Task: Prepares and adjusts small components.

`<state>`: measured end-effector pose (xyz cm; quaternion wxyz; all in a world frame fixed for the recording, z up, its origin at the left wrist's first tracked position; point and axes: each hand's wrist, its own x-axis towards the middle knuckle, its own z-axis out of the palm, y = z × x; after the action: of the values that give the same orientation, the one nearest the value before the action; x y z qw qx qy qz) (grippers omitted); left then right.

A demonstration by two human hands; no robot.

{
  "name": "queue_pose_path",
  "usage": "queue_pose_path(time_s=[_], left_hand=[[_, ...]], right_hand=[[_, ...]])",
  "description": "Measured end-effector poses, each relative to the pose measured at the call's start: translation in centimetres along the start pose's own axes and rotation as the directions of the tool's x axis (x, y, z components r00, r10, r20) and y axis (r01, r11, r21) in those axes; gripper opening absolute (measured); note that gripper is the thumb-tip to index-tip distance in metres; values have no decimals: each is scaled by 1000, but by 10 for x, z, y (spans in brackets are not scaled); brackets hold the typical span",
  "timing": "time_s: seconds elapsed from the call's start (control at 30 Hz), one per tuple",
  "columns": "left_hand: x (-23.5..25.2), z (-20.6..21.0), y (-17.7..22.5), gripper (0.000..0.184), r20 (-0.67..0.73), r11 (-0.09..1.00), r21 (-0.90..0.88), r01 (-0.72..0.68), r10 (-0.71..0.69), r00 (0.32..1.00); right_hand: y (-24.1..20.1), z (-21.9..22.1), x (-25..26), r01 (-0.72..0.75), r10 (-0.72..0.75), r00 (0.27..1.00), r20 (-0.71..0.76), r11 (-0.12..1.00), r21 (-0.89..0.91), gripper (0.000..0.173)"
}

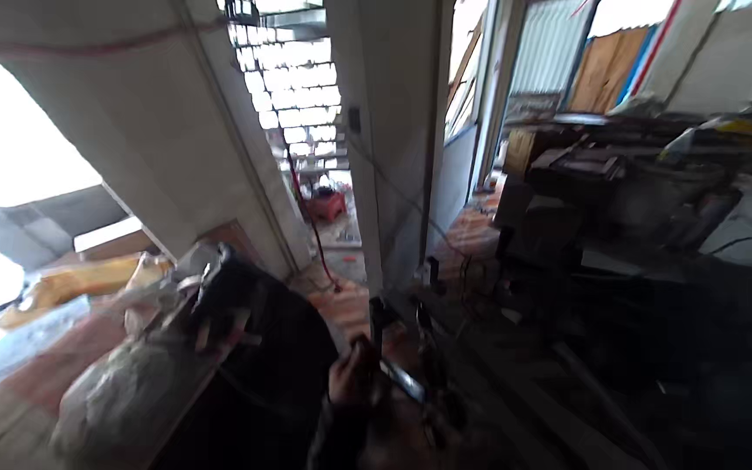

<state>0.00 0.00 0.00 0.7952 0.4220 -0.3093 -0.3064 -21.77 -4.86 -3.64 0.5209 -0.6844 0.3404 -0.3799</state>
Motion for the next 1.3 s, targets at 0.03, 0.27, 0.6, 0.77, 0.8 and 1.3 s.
queue_pose_path(time_s=[0.03, 0.27, 0.6, 0.77, 0.8, 1.3], left_hand=[[4, -9, 3, 33, -99, 990, -24, 142, -144, 985], [20, -27, 29, 45, -170, 880, -361, 309, -388, 906], [6, -29, 9, 35, -172, 901, -355, 249, -325, 930], [1, -30, 7, 36, -169, 904, -352, 243, -317, 933], [0, -31, 7, 36, -170, 901, -355, 249, -324, 931], [-9, -42, 7, 35, -136, 933, -276, 232, -277, 951]], right_hand=[[7, -3, -1, 55, -55, 998, 3, 996, -76, 45], [-26, -19, -20, -83, 30, 927, 373, 988, 128, 27], [-37, -14, -23, -209, 110, 775, 622, 974, 88, 24], [-41, -13, -20, -193, 103, 762, 640, 979, 72, 25], [-40, -13, -20, -193, 106, 760, 641, 979, 67, 25], [-38, -3, -30, -172, 162, 815, 556, 984, -35, 28]])
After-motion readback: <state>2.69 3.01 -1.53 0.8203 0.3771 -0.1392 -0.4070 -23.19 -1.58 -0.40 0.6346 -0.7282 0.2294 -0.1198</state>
